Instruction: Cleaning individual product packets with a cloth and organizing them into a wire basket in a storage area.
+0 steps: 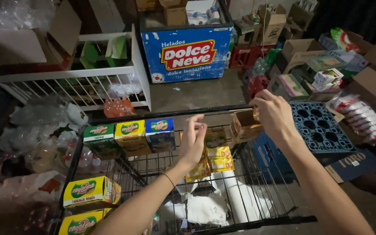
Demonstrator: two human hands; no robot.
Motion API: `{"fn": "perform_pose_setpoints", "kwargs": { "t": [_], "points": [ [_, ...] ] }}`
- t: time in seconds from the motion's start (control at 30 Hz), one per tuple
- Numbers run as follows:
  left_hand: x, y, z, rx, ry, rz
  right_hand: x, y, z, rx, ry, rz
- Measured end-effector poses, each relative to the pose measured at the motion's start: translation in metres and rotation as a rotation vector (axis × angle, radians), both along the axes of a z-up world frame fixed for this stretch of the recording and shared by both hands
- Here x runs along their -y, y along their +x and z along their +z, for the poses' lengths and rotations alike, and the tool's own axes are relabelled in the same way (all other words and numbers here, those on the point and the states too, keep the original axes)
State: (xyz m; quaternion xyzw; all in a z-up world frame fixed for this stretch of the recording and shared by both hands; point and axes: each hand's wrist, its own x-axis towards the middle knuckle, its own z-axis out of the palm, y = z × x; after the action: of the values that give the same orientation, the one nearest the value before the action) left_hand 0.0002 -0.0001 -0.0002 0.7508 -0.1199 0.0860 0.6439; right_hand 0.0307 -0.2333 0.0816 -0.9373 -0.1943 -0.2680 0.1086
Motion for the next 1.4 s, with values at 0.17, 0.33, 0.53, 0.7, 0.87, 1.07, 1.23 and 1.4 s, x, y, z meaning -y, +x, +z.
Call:
{"fn": "perform_pose_setpoints", "kwargs": {
  "t": [0.17,0.33,0.53,0.7,0.87,1.07,1.23,1.4],
  "points": [
    [0.005,0.012,-0.019,0.0,0.096,-0.029,0.019,0.028,-0.034,0.2,0.126,0.104],
    [0.009,0.013,-0.031,-0.148,0.092,-0.132,-0.018,0.022,-0.048,0.098,0.474,0.213],
    [0.007,-0.004,0.007,-0.308,0.073,-0.175,-0.051,0.007,-0.047,-0.146,0.608,0.38],
    [0.003,0.003,-0.003,-0.09,-0.08,0.027,-0.042,0.014,-0.046,-0.088,0.643,0.395],
    [0.002,0.009,-0.014,-0.072,0.025,0.099,-0.04,0.016,-0.048,0.125,0.527,0.362],
    [0.007,0.008,-0.015,-0.04,0.044,-0.167,-0.052,0.007,-0.054,0.169,0.502,0.322],
    [0.01,-0.012,0.021,-0.171,0.137,-0.251,-0.07,-0.014,-0.054,-0.219,0.85,0.384],
    [0.019,-0.017,0.016,-0.218,-0.179,-0.259,-0.076,-0.017,-0.056,-0.622,1.204,0.498]
  ]
}}
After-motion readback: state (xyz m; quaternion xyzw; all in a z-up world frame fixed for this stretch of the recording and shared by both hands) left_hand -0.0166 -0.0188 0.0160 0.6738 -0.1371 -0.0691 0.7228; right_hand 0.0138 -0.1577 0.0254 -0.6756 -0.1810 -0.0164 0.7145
